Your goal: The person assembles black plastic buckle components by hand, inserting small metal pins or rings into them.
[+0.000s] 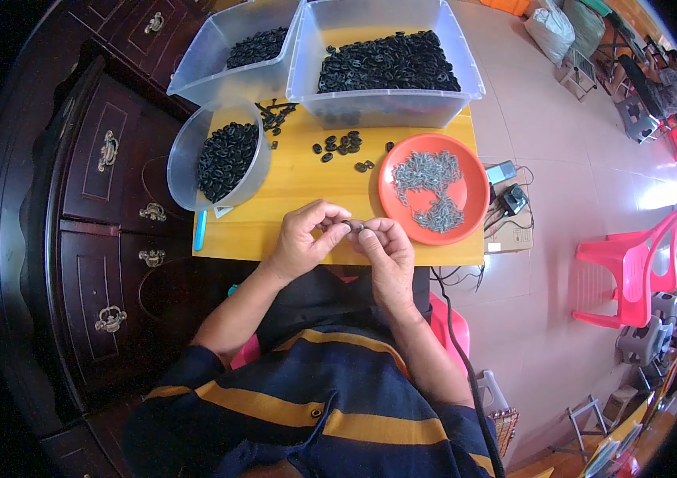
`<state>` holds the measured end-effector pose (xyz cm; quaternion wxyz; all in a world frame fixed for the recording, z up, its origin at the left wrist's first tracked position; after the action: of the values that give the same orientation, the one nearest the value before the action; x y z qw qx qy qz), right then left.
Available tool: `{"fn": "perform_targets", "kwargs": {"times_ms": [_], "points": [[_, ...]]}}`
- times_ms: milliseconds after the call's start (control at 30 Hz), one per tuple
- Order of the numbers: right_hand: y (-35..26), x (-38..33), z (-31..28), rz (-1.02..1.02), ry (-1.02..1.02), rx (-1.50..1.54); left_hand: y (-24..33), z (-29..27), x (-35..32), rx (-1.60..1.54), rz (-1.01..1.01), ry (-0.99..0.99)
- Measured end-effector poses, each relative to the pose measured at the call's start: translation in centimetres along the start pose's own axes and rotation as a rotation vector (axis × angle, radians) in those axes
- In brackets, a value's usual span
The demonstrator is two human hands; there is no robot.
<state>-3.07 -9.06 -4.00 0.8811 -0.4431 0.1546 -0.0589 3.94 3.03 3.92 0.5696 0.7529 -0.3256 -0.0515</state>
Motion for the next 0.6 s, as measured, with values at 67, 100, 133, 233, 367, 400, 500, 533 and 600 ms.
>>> {"fn": "perform_targets", "kwargs": {"times_ms": [67,100,133,233,367,400,500,533,600], "points": [[0.5,0.0,-0.3,0.015,0.008,0.046,0.2,-0.1,-0.3,0.039,0.012,0.054],[0.8,0.0,-0.5,0.030,0.016,0.092,0.7,0.1,-0.4,0.051,0.076,0.061],[0.8,0.0,-0.5,0.030,0.016,0.092,1.2,0.1,-0.6,0.064,0.140,0.067],[0.7,0.0,-0.5,0.033,0.024,0.127,0.6,0.3,-0.6,0.022,0.088,0.066],[0.7,-0.1,-0.4,0.038,0.018,0.126,0.1,0.4,-1.0,-0.014,0.076,0.067],[0.6,-0.1,-0.2,0.042,0.015,0.127,-1.1,0.5,-1.3,-0.099,-0.007,0.062],[0.4,-0.2,0.0,0.050,0.014,0.142,-2.9,0.7,-1.6,-0.377,-0.158,0.065],[0.3,-0.2,0.0,0.049,0.015,0.144,-3.5,0.9,-1.7,-0.569,-0.227,0.076],[0.0,-0.3,-0.1,0.045,0.006,0.087,-3.8,0.7,-1.5,-0.625,-0.252,0.024]]}}
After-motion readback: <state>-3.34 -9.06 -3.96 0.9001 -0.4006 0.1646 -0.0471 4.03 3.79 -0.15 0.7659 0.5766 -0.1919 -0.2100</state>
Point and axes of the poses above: each hand's wrist, its own x-axis towards the middle knuckle, its own z-axis out of the palm, y = z × x, the point moved 10 cm from there along x, towards the middle knuckle, and after that the axes turned 1 degree about z, right-handed, at the moved point
